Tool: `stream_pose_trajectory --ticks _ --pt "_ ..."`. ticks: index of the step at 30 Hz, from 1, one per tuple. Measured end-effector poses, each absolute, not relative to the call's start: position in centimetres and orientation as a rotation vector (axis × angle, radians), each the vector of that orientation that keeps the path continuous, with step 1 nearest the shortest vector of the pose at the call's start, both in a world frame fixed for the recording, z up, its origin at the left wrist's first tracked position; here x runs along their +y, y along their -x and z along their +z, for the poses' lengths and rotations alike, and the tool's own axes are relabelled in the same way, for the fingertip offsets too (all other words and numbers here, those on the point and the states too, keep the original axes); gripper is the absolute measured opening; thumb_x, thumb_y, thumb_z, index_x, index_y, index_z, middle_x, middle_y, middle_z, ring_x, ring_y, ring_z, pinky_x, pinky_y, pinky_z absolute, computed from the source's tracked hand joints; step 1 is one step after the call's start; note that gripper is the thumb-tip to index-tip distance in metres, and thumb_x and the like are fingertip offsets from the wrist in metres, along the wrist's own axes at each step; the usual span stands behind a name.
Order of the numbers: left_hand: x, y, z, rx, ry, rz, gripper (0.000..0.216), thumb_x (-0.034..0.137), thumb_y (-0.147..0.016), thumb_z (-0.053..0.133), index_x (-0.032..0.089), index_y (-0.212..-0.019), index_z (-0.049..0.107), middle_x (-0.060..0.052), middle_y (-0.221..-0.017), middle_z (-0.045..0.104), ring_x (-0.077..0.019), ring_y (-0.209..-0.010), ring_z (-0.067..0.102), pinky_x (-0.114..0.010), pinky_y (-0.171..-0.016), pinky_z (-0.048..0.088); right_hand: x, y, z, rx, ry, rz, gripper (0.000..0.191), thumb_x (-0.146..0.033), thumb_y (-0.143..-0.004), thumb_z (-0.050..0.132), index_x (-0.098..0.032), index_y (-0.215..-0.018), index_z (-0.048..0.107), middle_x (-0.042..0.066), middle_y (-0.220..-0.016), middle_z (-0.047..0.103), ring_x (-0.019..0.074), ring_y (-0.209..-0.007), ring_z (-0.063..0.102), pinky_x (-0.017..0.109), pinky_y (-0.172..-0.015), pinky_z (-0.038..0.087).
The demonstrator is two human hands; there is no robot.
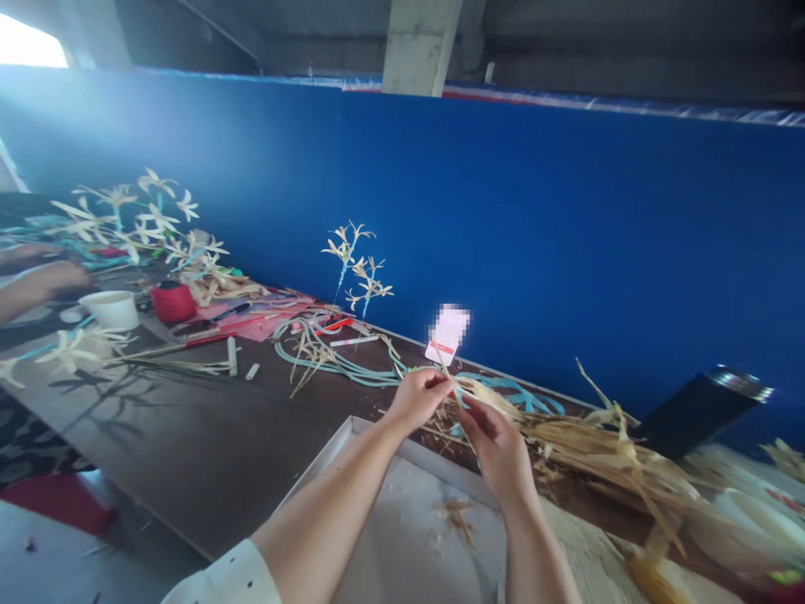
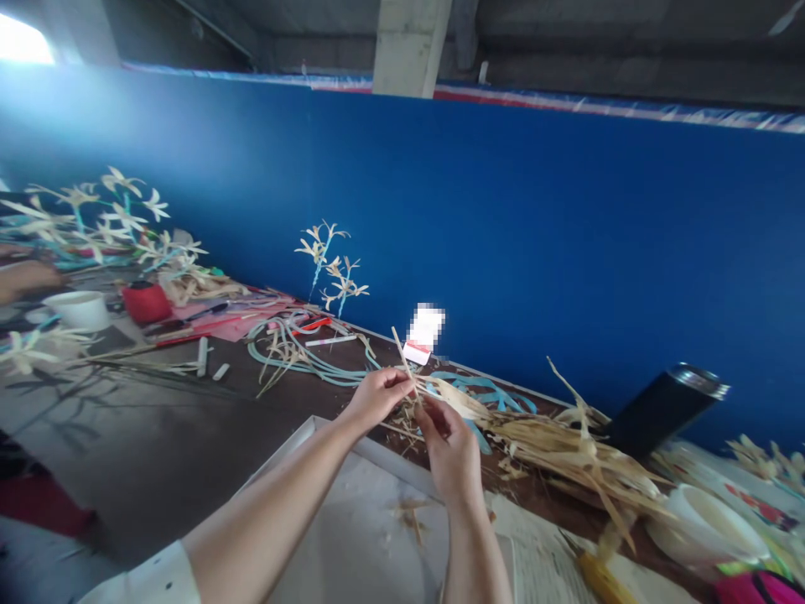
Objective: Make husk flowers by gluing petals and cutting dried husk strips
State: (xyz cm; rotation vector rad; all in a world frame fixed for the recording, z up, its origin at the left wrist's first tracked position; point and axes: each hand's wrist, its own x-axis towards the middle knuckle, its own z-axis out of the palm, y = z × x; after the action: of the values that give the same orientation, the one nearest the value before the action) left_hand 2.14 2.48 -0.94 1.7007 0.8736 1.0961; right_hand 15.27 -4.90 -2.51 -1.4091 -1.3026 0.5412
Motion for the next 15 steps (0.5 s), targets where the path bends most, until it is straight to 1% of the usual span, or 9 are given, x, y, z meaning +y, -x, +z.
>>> stream_pose_trajectory --ticks 2,5,7,9,11,13,15 --pt "2.2 -2.2 -0.8 0.846 -1.732 1.095 0.03 0.038 -0.077 0.05 0.013 -0.081 0.065 0.0 -0.058 0.055 -0.008 -0.052 0.046 -0.018 -0.048 0.034 -5.1 -15.0 -2.3 -1.329 1.412 0.517 0.039 -0.043 -0.075 0.057 -0.02 -0.107 0.062 0.007 -0.094 0.067 0.0231 -0.083 0.062 0.036 -0.074 0.047" --pt "1.8 -2.4 -0.8 0.786 -1.778 1.062 0.033 0.038 -0.08 0.047 0.015 -0.095 0.064 -0.004 -0.076 0.064 -0.0114 -0.065 0.055 -0.019 -0.055 0.041 -5.2 -15.0 -2.3 -1.366 1.472 0.431 0.037 -0.04 -0.078 0.054 -0.019 -0.107 0.062 0.007 -0.09 0.068 0.022 -0.079 0.063 0.034 -0.072 0.046" --pt "1.6 -2.5 -0.9 0.797 -1.776 1.122 0.039 0.035 -0.081 0.047 0.016 -0.114 0.054 -0.007 -0.094 0.064 -0.0122 -0.072 0.058 -0.02 -0.061 0.044 -5.3 -15.3 -2.3 -1.3 1.569 0.321 0.036 -0.04 -0.078 0.052 -0.018 -0.104 0.064 0.007 -0.082 0.069 0.0217 -0.076 0.063 0.032 -0.07 0.046" --pt "1.5 -2.5 -1.0 0.878 -1.834 1.204 0.046 0.032 -0.079 0.051 0.018 -0.122 0.047 -0.008 -0.106 0.061 -0.0115 -0.072 0.058 -0.023 -0.066 0.046 -5.2 -15.7 -2.3 -1.151 1.64 0.237 0.038 -0.04 -0.077 0.052 -0.016 -0.105 0.063 0.007 -0.076 0.069 0.0213 -0.071 0.063 0.031 -0.067 0.046" --pt "1.3 -2.4 -1.0 0.97 -1.958 1.247 0.041 0.028 -0.077 0.052 0.019 -0.117 0.051 -0.007 -0.104 0.061 -0.0117 -0.073 0.057 -0.024 -0.07 0.045 -5.2 -16.1 -2.1 -0.966 1.624 0.194 0.042 -0.04 -0.077 0.052 -0.014 -0.109 0.06 0.008 -0.076 0.068 0.0196 -0.064 0.062 0.029 -0.06 0.047" --pt "1.1 -2.3 -0.8 0.999 -2.094 1.204 0.027 0.027 -0.077 0.052 0.019 -0.101 0.061 -0.006 -0.097 0.063 -0.0133 -0.077 0.057 -0.025 -0.072 0.044 -5.2 -16.3 -1.8 -0.802 1.527 0.164 0.044 -0.039 -0.077 0.052 -0.013 -0.111 0.057 0.009 -0.08 0.067 0.0172 -0.059 0.06 0.027 -0.053 0.047" --pt "0.7 -2.1 -0.3 0.929 -2.182 1.021 0.018 0.027 -0.076 0.053 0.018 -0.085 0.066 -0.004 -0.086 0.065 -0.0137 -0.076 0.057 -0.024 -0.069 0.043 -5.2 -16.3 -1.7 -0.699 1.383 0.187 0.044 -0.036 -0.076 0.053 -0.013 -0.113 0.055 0.01 -0.088 0.066 0.015 -0.059 0.059 0.024 -0.048 0.045"
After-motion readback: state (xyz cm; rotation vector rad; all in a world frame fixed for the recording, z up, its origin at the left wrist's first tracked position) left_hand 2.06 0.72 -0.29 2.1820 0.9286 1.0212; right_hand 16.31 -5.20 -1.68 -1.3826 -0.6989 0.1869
